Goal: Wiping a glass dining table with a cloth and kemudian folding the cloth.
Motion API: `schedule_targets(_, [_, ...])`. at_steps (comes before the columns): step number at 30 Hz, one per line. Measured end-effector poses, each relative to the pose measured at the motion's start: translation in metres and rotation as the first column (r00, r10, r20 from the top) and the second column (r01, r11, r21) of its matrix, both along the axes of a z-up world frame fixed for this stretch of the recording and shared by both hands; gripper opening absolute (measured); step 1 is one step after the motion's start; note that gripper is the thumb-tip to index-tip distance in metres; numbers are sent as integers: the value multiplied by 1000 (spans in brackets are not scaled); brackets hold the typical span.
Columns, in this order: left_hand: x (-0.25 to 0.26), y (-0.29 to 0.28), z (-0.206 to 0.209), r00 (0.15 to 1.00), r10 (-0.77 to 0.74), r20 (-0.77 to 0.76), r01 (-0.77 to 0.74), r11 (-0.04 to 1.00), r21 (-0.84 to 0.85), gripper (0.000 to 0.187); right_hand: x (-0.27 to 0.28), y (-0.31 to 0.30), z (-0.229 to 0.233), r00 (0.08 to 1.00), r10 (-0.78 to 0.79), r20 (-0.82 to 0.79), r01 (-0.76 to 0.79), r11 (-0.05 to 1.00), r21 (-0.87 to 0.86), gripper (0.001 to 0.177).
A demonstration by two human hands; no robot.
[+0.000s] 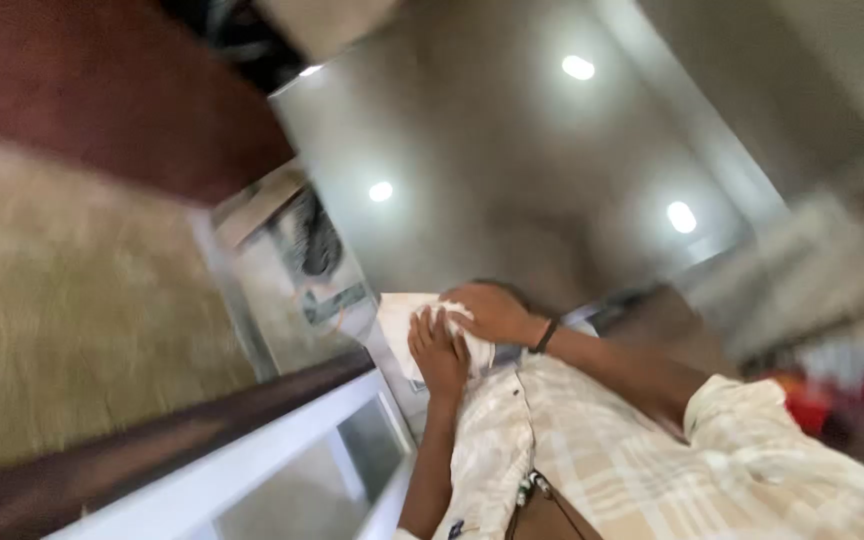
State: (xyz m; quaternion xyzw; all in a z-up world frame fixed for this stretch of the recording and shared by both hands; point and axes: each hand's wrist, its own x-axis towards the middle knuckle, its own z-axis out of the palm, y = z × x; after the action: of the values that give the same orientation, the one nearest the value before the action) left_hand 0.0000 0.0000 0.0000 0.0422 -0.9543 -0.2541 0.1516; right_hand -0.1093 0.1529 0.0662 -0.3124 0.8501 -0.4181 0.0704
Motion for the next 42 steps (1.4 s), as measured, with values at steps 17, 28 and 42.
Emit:
schedule_targets(17, [-19,68,12,834,506,220,-464,859,-219,67,-33,16,-21,792,598,-126,-587,801,118,51])
schedule_targets(28, [-16,67,10,848,513,130,-464,839,-284,69,-51,23,-30,600,791,-122,-784,611,107,62])
schedule_targets(42, [-10,75,-4,848,526,-64,-527,822,-216,59,-48,42,-36,534,754,-382,-721,642,260,68])
